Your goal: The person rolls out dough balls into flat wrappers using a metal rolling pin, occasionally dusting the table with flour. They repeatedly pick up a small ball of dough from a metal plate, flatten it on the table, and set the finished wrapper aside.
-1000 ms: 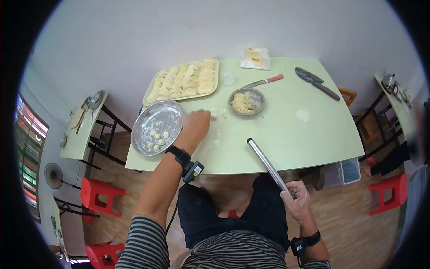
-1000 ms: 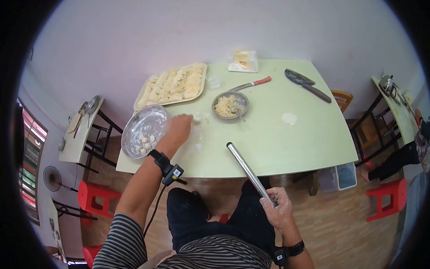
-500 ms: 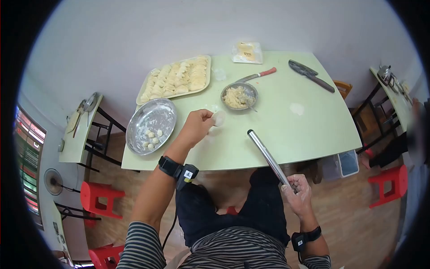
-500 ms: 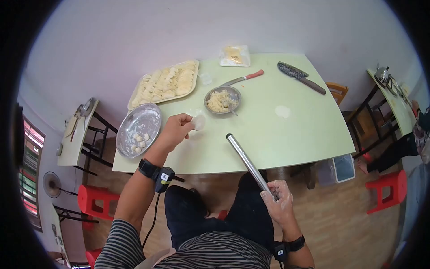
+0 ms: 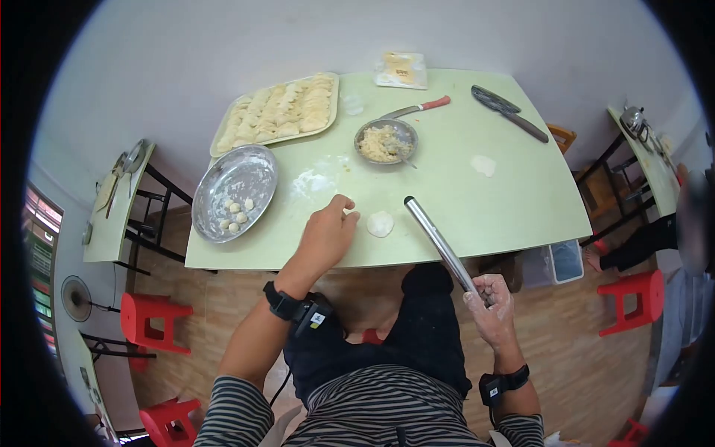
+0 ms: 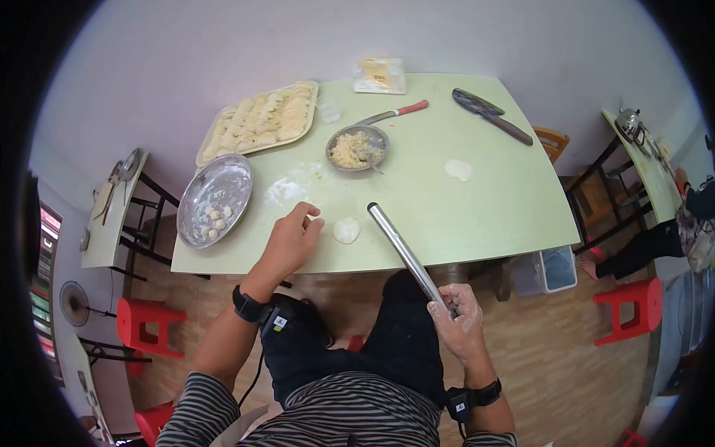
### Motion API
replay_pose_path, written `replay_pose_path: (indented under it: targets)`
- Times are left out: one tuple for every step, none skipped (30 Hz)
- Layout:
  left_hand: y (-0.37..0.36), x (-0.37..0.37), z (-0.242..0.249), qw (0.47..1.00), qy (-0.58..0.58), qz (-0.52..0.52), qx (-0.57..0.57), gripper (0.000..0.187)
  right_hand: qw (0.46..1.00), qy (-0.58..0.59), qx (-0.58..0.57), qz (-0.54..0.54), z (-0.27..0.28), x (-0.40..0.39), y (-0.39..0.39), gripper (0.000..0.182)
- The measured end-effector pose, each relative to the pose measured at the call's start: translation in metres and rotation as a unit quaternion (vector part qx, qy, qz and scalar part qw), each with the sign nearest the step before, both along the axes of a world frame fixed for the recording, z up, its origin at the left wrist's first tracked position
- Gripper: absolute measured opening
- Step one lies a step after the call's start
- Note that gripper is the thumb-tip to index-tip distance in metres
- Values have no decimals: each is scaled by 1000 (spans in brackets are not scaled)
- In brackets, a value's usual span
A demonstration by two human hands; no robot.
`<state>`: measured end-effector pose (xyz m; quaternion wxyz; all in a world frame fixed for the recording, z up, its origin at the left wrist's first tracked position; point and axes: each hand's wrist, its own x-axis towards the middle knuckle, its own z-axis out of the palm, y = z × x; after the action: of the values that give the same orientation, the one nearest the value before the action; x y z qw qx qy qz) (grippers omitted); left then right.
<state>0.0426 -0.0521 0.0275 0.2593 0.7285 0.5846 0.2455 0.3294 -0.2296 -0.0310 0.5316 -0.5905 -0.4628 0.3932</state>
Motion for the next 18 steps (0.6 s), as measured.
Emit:
replay_pose_path:
  targets:
    - [-3,-6,-1,999,-4,-17,34,26,1000,-1,-9,4,0,-1,2,22]
    - [-6,-11,-2,997,-8,-34,68,27,1000,0,-10,5,1,-1,4,22]
    - [-9,-15,-1,997,-7,-33,66,27,999,-42,-4,15,2,-3,7,22]
    - [-12,-19,0,992,21,-73,103,32,996,-84,2,25,5,-5,10,22]
    - [-15,-21,1,982,48,-113,140,37,996,-84,0,27,9,-8,13,22]
    - [-17,-20,1,983,47,-112,139,37,993,-104,18,46,19,-14,16,22]
    - [-18,-18,1,969,76,-147,185,41,989,-125,35,64,26,-19,20,22]
    - [-18,-16,0,951,104,-181,230,44,989,-126,34,64,31,-23,23,22]
    - [-19,-17,-2,951,103,-181,229,44,983,-157,39,86,35,-25,26,22]
    - [-19,-18,-6,944,151,-209,205,49,976,-187,45,107,37,-28,28,23]
    - [-19,-19,-9,934,199,-237,180,55,970,-213,34,113,38,-29,30,21]
    - [-18,-19,-12,934,198,-238,179,55,970,-212,31,113,37,-29,32,21]
    - [-16,-18,-16,933,199,-246,169,60,960,-253,63,106,36,-28,34,22]
    - [-14,-18,-18,933,201,-254,160,65,947,-292,94,99,34,-28,36,22]
    - [-14,-17,-15,933,200,-255,157,65,947,-291,91,99,34,-26,38,22]
    - [-13,-14,-10,927,220,-262,153,71,930,-340,109,90,35,-23,41,22]
    - [-12,-11,-7,921,239,-269,149,77,909,-388,127,82,35,-22,42,22]
    - [-9,-8,-7,921,240,-269,147,77,910,-387,125,83,35,-21,43,22]
